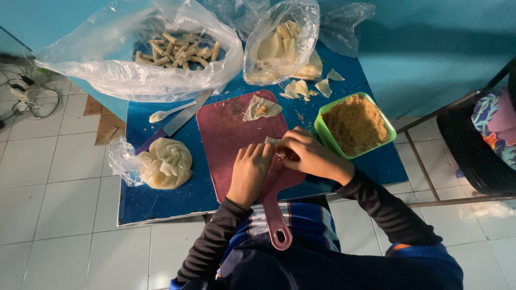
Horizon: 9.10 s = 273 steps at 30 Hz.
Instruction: The person sits at a small table and folds filled pastries. They take thin dough wrappers, add a scoop of brown filling from a green container, fold the wrappers into triangles by hand, and set the finished pastries on a pile on the table, then handle a stack of dough wrappers.
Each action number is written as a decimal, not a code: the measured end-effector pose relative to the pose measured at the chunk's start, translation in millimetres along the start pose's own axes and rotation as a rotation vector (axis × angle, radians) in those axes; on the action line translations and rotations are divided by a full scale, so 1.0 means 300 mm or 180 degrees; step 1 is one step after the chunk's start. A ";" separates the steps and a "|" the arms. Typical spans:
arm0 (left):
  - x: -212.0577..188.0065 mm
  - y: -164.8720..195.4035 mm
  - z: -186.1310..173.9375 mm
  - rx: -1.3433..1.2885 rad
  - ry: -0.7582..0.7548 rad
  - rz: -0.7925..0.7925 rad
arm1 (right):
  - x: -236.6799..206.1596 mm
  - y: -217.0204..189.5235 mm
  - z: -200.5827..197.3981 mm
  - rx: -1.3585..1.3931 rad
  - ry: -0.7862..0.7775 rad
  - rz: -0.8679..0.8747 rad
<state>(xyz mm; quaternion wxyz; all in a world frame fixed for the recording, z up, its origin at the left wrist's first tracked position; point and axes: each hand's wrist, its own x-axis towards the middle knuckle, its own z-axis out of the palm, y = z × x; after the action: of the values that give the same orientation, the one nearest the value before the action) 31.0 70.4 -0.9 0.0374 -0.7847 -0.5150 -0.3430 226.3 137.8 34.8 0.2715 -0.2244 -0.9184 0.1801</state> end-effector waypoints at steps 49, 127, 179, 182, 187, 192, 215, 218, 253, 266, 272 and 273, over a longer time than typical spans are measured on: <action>-0.065 0.034 -0.043 -0.0145 0.0073 -0.0412 | -0.046 -0.046 0.072 -0.0075 0.0224 0.0223; 0.146 -0.233 0.152 0.1005 0.0510 -0.0203 | 0.185 0.059 -0.116 -0.1286 -0.1412 0.0686; 0.180 -0.401 0.293 0.0527 0.0127 -0.1344 | 0.224 0.268 0.098 -0.0340 0.0783 0.0939; 0.196 -0.412 0.291 0.0333 -0.0037 -0.1439 | 0.231 0.257 0.094 -0.0226 0.0868 0.0795; 0.233 -0.374 0.277 -0.0115 -0.0148 -0.1618 | 0.231 0.255 0.102 0.0014 0.0776 0.0883; 0.239 -0.313 0.233 -0.0202 0.0122 -0.1133 | 0.230 0.274 0.115 0.0183 0.0792 0.0962; 0.217 -0.303 0.168 -0.0511 0.0222 -0.0777 | 0.225 0.223 0.108 -0.0083 0.0668 0.0324; 0.199 -0.301 0.128 -0.0166 0.0056 -0.0706 | 0.213 0.204 0.090 -0.0701 0.0470 0.0074; 0.288 -0.393 0.277 0.0518 0.0367 -0.0530 | 0.289 0.353 0.207 -0.1870 0.0784 0.0158; 0.264 -0.415 0.258 0.0776 0.0380 0.0000 | 0.264 0.313 0.156 -0.1317 0.0720 0.0234; 0.283 -0.409 0.206 0.0470 0.0269 -0.0159 | 0.289 0.303 0.138 -0.1555 0.0772 0.0160; 0.283 -0.405 0.211 0.0527 0.0381 -0.0113 | 0.286 0.302 0.140 -0.1577 0.0783 0.0117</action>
<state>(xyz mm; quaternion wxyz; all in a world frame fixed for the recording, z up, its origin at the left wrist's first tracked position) -18.8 219.7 -35.9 0.1268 -0.7478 -0.5523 -0.3460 166.0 248.3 -3.4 0.3145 -0.3208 -0.8904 -0.0737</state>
